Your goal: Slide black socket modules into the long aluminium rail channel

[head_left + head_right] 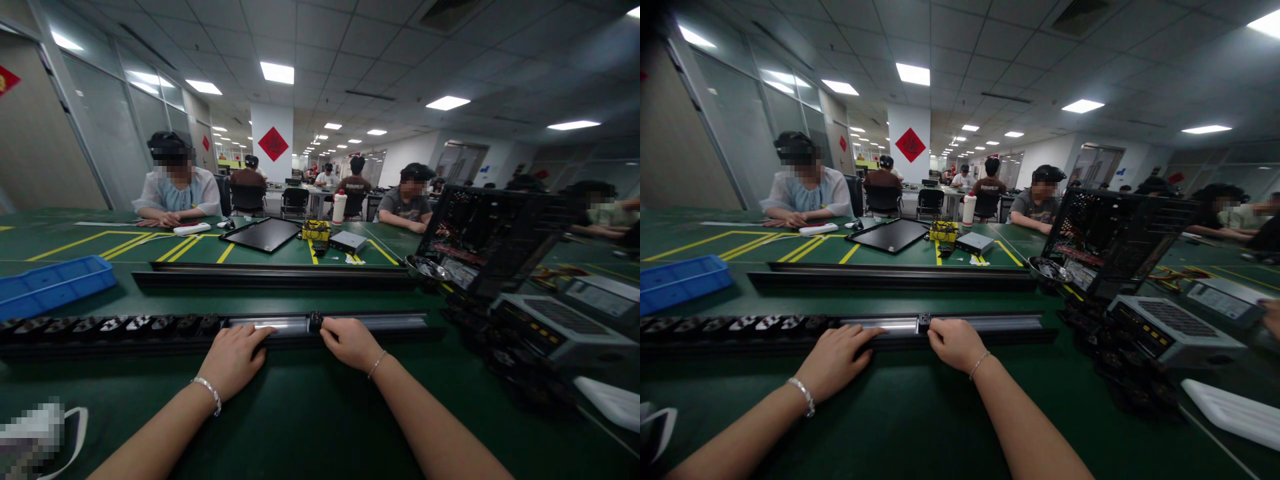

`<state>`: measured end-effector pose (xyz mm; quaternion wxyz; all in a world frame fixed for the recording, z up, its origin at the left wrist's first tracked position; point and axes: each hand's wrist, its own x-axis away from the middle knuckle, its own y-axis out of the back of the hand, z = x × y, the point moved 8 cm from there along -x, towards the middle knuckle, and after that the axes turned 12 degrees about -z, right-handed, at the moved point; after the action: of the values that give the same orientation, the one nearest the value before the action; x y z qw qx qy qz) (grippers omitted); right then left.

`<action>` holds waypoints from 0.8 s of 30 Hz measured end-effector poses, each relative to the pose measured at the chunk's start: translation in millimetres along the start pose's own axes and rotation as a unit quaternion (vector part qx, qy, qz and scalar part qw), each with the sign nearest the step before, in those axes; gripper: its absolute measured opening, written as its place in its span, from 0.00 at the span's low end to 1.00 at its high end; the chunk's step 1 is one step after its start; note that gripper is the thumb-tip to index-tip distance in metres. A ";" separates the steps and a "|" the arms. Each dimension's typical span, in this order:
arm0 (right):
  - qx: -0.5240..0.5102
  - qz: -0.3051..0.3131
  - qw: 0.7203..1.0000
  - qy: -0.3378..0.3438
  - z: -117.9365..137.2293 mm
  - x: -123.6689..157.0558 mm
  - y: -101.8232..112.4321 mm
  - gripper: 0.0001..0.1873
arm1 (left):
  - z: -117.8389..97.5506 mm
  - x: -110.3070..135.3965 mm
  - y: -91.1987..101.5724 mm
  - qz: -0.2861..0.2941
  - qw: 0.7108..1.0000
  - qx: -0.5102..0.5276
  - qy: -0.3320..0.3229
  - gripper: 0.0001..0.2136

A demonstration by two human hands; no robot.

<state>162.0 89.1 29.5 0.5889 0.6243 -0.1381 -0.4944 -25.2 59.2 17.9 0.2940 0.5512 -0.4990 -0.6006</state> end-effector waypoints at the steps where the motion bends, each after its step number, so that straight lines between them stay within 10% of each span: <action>1: -0.001 -0.002 1.000 0.000 -0.1 -0.1 0.4 0.11 | 0.0 -0.2 0.1 0.000 1.000 0.001 0.001 0.19; 24: -0.004 0.022 1.000 -0.008 -8.4 7.7 12.4 0.12 | -1.5 -0.8 0.4 0.005 1.000 0.000 0.002 0.19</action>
<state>177.2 85.0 35.4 0.6010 0.6145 -0.1549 -0.4870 -23.7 59.4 18.6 0.2979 0.5498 -0.5010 -0.5984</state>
